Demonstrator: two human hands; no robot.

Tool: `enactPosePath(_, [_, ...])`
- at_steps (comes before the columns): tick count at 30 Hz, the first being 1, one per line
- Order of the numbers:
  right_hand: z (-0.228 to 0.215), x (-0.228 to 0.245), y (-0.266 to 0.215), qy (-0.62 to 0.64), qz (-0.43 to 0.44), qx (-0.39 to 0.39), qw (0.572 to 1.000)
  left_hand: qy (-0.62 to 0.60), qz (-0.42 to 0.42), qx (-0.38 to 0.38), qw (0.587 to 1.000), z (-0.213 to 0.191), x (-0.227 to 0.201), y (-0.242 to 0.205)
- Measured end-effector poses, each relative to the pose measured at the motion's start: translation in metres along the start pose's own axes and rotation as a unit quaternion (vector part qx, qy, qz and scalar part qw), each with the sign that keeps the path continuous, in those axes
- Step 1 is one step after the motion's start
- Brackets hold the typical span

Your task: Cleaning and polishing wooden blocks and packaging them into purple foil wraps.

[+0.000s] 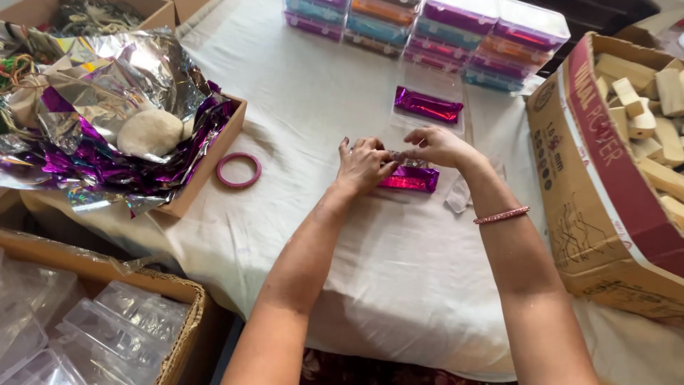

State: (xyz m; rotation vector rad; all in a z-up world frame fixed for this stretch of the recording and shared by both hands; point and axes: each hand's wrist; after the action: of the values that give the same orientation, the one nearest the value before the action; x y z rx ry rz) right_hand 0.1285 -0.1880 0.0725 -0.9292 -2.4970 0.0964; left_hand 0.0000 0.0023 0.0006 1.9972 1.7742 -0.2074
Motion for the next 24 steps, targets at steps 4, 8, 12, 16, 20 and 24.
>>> enactPosePath(4, [0.013,0.009,0.007,0.009,0.058,0.034,0.998,-0.023,-0.025,0.031,0.999,-0.002,-0.004,-0.001])
enactPosePath(8, [0.012,0.001,0.009,0.078,0.016,0.093,0.993,0.02,0.005,-0.026,0.999,-0.005,-0.007,-0.003])
enactPosePath(12, [0.002,0.003,-0.001,0.239,-0.024,0.145,0.96,0.035,0.052,-0.085,0.994,-0.004,-0.009,-0.004])
enactPosePath(16, [0.006,-0.004,-0.001,0.238,-0.034,0.135,0.961,0.053,-0.004,0.035,0.998,-0.023,-0.021,-0.009])
enactPosePath(20, [0.008,0.003,-0.007,0.23,-0.05,0.116,0.965,0.035,0.005,0.013,0.999,-0.028,-0.025,-0.013])
enactPosePath(24, [0.017,0.001,-0.011,0.21,-0.086,0.061,0.972,0.07,0.041,-0.039,0.996,-0.03,-0.017,-0.014])
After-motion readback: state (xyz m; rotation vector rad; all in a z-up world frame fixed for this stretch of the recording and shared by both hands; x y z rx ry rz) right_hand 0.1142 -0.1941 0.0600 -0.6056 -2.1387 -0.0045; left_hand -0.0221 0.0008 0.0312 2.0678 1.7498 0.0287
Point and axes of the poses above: each hand's wrist, its own y-axis towards the middle knuckle, its own z-axis out of the palm, x = y × z, and after that the axes turned 13 degrees about x, right-handed
